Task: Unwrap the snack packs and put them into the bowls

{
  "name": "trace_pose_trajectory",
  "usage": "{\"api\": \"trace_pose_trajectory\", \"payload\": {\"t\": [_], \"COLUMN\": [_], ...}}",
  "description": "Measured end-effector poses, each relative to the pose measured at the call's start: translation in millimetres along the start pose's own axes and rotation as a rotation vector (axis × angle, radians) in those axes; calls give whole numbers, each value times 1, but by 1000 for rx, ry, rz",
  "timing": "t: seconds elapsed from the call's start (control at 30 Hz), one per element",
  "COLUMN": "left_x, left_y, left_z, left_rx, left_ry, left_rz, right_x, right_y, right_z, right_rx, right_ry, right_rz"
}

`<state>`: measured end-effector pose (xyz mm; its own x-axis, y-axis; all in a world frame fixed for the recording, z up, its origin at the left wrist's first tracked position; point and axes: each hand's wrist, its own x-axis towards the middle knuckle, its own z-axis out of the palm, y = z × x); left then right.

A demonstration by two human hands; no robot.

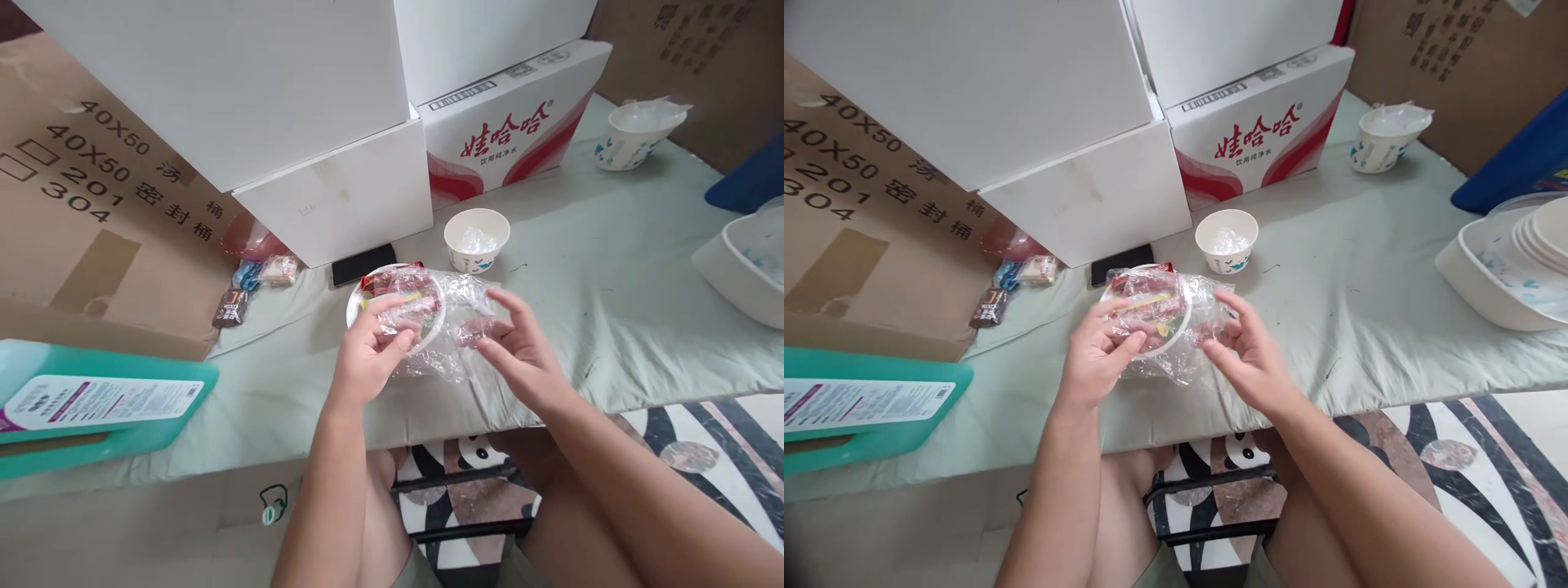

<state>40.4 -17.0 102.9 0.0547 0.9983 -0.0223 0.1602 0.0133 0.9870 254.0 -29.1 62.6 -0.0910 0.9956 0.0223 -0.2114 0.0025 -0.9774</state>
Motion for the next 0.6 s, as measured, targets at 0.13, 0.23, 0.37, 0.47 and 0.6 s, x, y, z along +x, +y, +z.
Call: {"api": "trace_pose_trajectory", "payload": {"t": [0.13, 0.23, 0.37, 0.47, 0.6], "left_x": [-2, 0, 1, -2, -3], "left_y": [1, 2, 7, 13, 13], "left_z": [-1, 0, 1, 1, 2], "left_rx": [256, 438, 554, 473, 186], "left_ry": [-51, 17, 66, 39, -23], "left_rz": [34, 122, 316, 344, 97], "right_x": [0, 3, 6, 5, 2], "right_y": [1, 6, 9, 4, 0], "right_z": [0, 1, 0, -1, -1], "right_rx": [-215, -331, -501, -512, -157], "right_ry": [-23, 27, 123, 174, -68], "right_rz": [-72, -42, -110, -192, 38]}}
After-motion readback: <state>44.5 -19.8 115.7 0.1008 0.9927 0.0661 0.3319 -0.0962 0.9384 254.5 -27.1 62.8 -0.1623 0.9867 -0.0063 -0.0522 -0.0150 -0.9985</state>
